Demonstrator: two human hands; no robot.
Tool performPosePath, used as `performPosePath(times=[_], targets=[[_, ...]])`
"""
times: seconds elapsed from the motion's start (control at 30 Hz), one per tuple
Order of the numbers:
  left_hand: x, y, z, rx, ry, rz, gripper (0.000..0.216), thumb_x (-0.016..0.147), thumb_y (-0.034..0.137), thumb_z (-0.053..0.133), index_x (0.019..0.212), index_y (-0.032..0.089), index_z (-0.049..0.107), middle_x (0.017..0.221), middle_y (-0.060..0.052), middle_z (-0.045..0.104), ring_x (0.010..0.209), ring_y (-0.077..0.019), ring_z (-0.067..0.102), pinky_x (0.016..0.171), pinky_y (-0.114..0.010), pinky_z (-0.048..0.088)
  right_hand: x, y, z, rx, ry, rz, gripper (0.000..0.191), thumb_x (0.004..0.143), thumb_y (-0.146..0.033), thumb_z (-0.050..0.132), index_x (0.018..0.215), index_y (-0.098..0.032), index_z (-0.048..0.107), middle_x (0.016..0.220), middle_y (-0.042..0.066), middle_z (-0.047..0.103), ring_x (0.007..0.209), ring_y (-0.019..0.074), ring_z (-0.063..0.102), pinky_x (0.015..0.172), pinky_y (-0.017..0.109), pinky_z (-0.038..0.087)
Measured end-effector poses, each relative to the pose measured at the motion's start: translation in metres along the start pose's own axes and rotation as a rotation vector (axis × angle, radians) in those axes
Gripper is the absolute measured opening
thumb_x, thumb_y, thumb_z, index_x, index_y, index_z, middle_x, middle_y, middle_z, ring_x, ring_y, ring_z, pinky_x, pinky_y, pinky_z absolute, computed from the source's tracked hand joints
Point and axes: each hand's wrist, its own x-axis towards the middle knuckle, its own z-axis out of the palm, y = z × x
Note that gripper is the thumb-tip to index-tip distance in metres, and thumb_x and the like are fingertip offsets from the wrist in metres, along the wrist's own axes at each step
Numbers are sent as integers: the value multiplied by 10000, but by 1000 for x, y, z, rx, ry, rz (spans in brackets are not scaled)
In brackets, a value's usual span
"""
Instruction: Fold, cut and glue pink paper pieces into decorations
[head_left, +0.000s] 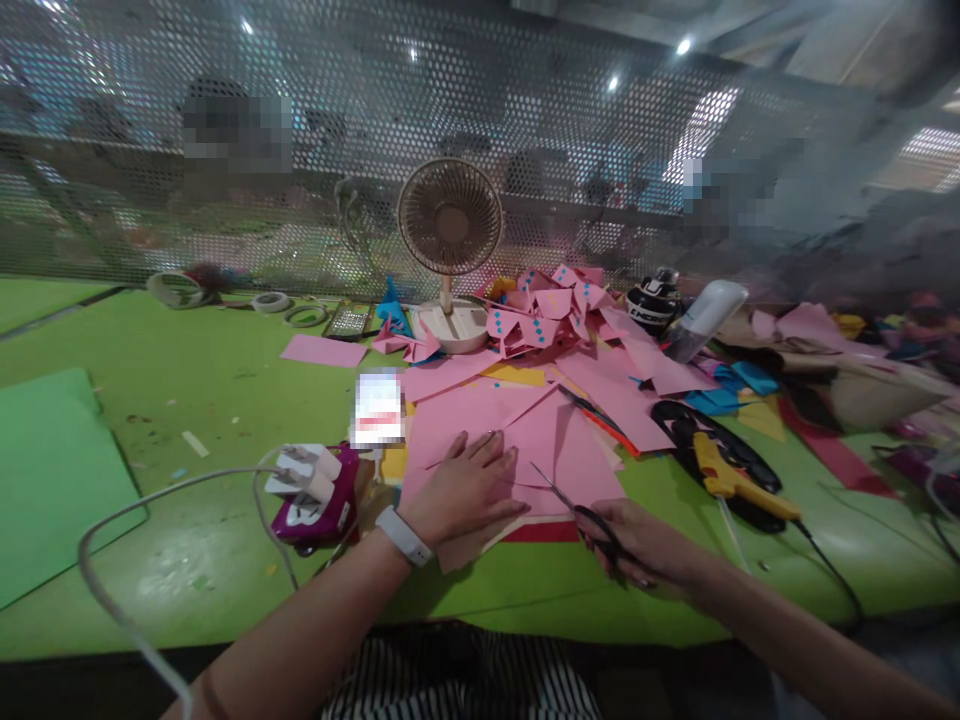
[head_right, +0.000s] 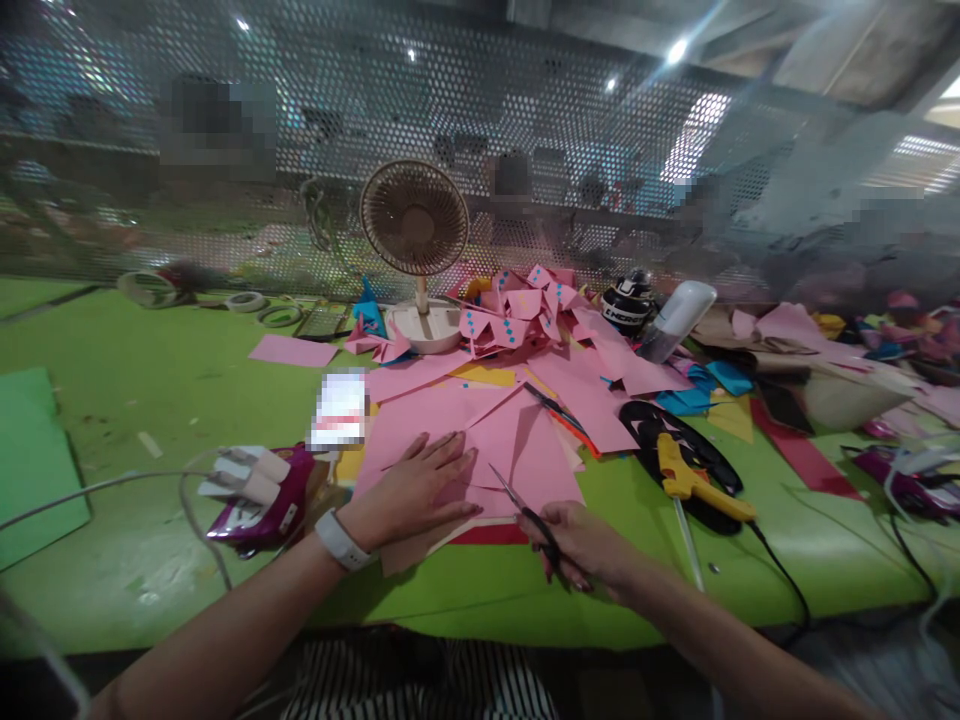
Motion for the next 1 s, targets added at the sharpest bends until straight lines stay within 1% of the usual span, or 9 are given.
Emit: performPosePath(times=[0.17, 0.37, 0.6, 0.73, 0.87, 1.0], targets=[[0, -1, 2, -6, 0, -9, 715, 866, 682, 258, 1394, 208, 341, 1466, -122, 343, 1366, -260, 257, 1107, -454, 135, 7, -10, 0, -85, -17, -74, 522, 760, -668, 501, 665, -155, 487, 482, -29, 571, 260, 7, 291, 300, 171, 180], [-1, -1, 4, -15, 12, -8, 720, 866, 679, 267, 1391, 194, 352, 1466, -130, 339, 1357, -265, 275, 1106, -452, 129, 11, -21, 4, -84, 13, -63, 547, 735, -693, 499, 619, -158, 488, 459, -30, 552, 263, 14, 291, 299, 180, 194], [-1, 0, 3, -31, 21, -11, 713, 866, 671, 290, 1388, 191, 360, 1455, -133, 358, 1359, -267, 268, 1103, -439, 113, 13, -14, 2, -49, 23, -41, 485, 733, -637, 558, 645, -168, 473, 459, -49, 540, 251, 0, 251, 276, 167, 163], [-1, 0, 3, -34, 27, -8, 710, 864, 673, 292, 1377, 189, 374, 1453, -131, 363, 1357, -266, 272, 1102, -435, 104, 15, -9, 1, -35, 40, -9, 488, 729, -646, 564, 659, -173, 467, 454, -55, 536, 243, -1, 243, 263, 162, 132], [-1, -1, 4, -26, 23, 2, 708, 867, 665, 300, 1379, 180, 367, 1452, -143, 360, 1357, -262, 273, 1099, -434, 105, 17, -8, 3, 16, 18, -41, 499, 747, -650, 540, 654, -165, 472, 479, -38, 566, 251, -2, 261, 270, 156, 147], [-1, -2, 6, -20, 37, -3, 706, 861, 662, 329, 1372, 176, 372, 1454, -155, 352, 1344, -270, 299, 1095, -439, 120, 21, -14, 5, 30, -14, -87, 497, 759, -635, 533, 670, -147, 510, 516, -3, 609, 255, 2, 278, 277, 164, 145]])
